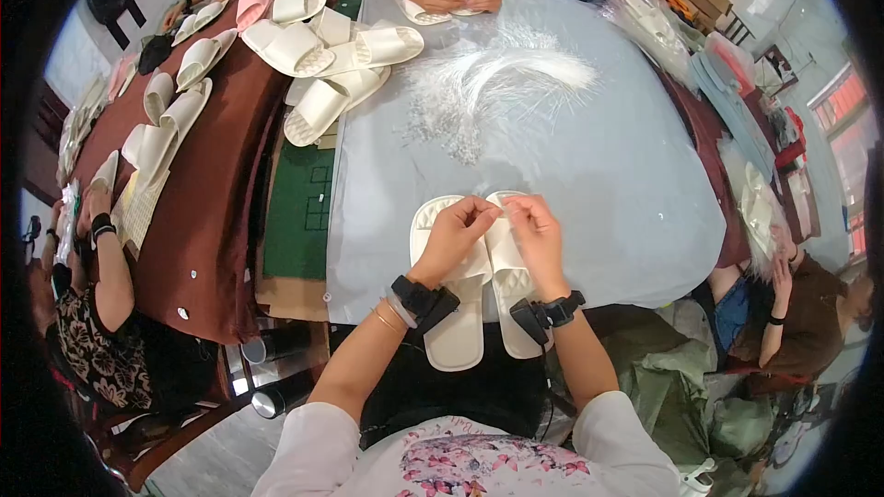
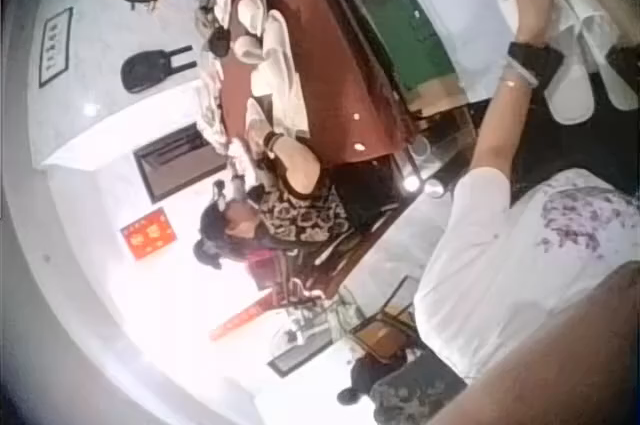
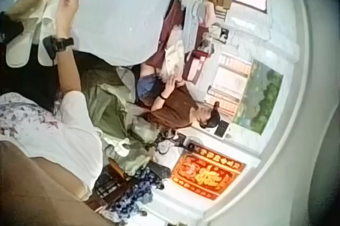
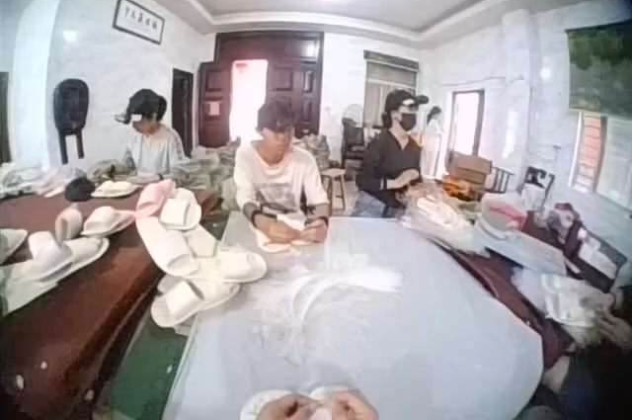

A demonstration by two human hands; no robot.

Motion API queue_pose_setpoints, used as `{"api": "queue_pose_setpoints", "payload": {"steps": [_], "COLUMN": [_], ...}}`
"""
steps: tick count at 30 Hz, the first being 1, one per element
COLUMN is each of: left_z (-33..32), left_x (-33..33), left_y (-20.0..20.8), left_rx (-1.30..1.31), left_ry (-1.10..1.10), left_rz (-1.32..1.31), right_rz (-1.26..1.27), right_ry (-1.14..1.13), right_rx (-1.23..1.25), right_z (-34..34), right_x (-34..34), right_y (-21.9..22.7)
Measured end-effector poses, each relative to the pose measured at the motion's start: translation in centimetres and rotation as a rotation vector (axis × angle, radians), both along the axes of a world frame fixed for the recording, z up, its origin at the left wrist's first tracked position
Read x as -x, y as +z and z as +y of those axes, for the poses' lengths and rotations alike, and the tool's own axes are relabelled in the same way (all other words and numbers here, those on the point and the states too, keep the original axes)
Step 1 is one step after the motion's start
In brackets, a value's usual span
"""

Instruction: The person is assembling white slippers by threading fiber material through pre-cut holes.

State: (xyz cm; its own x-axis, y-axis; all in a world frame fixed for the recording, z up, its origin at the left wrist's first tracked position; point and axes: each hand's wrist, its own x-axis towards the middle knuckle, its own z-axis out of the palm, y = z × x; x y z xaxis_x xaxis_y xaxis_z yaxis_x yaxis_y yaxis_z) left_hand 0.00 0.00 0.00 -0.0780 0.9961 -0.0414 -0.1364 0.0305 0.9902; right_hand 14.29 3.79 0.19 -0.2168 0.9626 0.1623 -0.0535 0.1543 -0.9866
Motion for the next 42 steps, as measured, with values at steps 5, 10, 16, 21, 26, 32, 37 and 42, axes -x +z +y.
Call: {"api": "queue_pose_setpoints", "payload": {"steps": [5, 10, 16, 21, 26, 32, 37, 42], "left_z": [-0.2, 0.3, 0.1, -1.1, -5.1, -12.6, -13.6, -8.7], "left_x": [-0.3, -0.1, -0.2, 0.5, -0.2, 1.4, 6.3, 9.1], "left_y": [0.4, -0.3, 0.3, 1.7, 8.1, 14.3, 13.9, 13.4], "left_rx": [-0.027, -0.052, -0.011, -0.119, -0.378, -0.620, -0.514, 0.010], "left_ry": [0.027, 0.013, 0.237, 0.374, 0.370, 0.112, -0.106, 0.277], "left_rz": [0.011, -0.055, 0.007, -0.242, -0.270, -0.196, -0.042, 0.429], "right_rz": [0.071, -0.241, 0.084, -0.548, -0.830, -0.743, -0.750, -0.890], "right_ry": [-0.134, 0.019, -0.413, 0.041, 0.194, 0.335, 0.408, 0.342], "right_rx": [0.132, -0.172, -0.308, -0.281, -0.474, -0.329, -0.478, -0.445], "right_z": [-0.5, -0.5, -2.1, -8.0, -11.0, -10.0, -8.8, -3.8], "right_x": [0.3, 0.3, -1.9, -4.5, -5.4, -2.4, -3.3, -11.3], "right_y": [1.2, 1.3, 2.5, 3.7, 1.9, 0.4, 1.1, 0.3]}}
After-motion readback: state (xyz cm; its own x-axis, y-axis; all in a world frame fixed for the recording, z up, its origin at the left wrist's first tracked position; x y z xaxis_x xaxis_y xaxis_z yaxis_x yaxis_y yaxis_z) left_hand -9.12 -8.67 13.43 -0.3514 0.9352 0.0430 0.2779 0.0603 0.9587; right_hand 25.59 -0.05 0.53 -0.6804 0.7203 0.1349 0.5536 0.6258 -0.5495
